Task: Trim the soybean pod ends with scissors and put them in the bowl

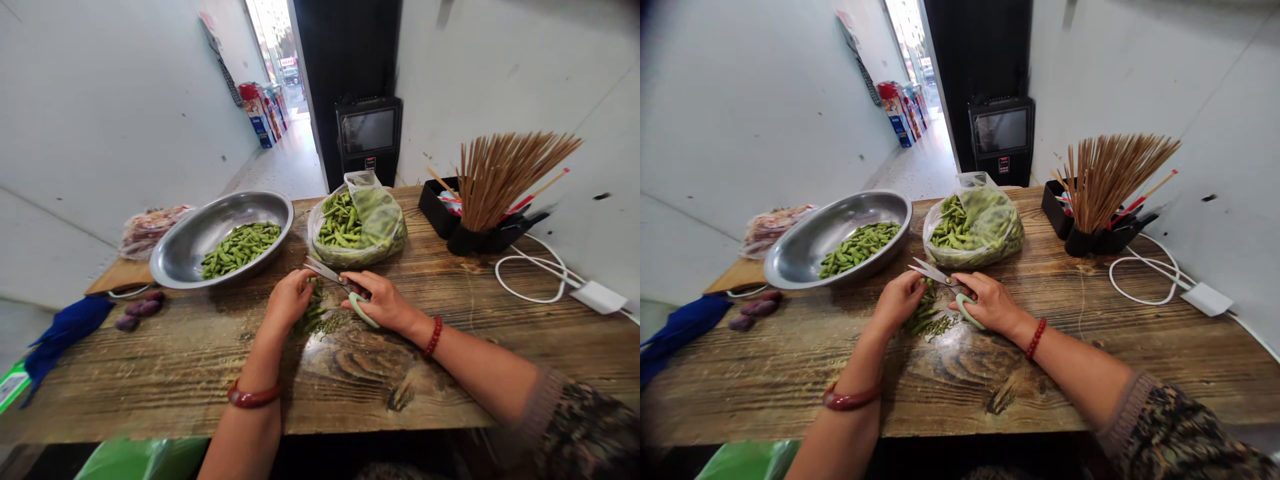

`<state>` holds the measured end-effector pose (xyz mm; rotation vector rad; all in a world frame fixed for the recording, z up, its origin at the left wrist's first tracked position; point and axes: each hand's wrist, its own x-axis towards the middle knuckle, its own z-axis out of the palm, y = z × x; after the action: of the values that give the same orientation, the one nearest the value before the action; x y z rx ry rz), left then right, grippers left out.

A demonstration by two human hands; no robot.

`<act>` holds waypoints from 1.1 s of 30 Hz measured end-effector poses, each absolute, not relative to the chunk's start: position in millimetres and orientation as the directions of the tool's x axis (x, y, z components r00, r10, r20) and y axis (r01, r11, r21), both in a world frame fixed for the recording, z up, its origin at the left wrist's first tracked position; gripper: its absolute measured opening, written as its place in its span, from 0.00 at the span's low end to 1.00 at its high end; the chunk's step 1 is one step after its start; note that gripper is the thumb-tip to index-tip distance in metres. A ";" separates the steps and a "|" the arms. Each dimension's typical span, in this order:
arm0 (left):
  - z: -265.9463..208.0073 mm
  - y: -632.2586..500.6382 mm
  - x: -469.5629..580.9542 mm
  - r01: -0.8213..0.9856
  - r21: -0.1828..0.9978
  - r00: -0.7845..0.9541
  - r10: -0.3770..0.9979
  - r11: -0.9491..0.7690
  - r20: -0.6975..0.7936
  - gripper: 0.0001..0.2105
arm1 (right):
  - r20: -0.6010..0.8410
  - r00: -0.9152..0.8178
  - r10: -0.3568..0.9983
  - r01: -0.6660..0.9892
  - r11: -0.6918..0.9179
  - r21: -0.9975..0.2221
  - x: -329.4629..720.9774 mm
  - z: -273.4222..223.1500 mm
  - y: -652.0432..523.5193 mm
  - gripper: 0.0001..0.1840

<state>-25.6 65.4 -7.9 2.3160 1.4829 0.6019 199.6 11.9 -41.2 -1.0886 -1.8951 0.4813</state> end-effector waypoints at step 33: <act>13.3 49.8 -12.6 0.209 0.959 0.400 0.912 -0.189 0.093 0.10 | 0.438 -0.294 0.850 0.486 0.527 -0.697 199.8 -36.0 9.6 0.37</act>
<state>-12.6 49.8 13.3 1.6574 1.0014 0.8802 199.8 9.6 -36.0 -1.0890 -1.9477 0.5621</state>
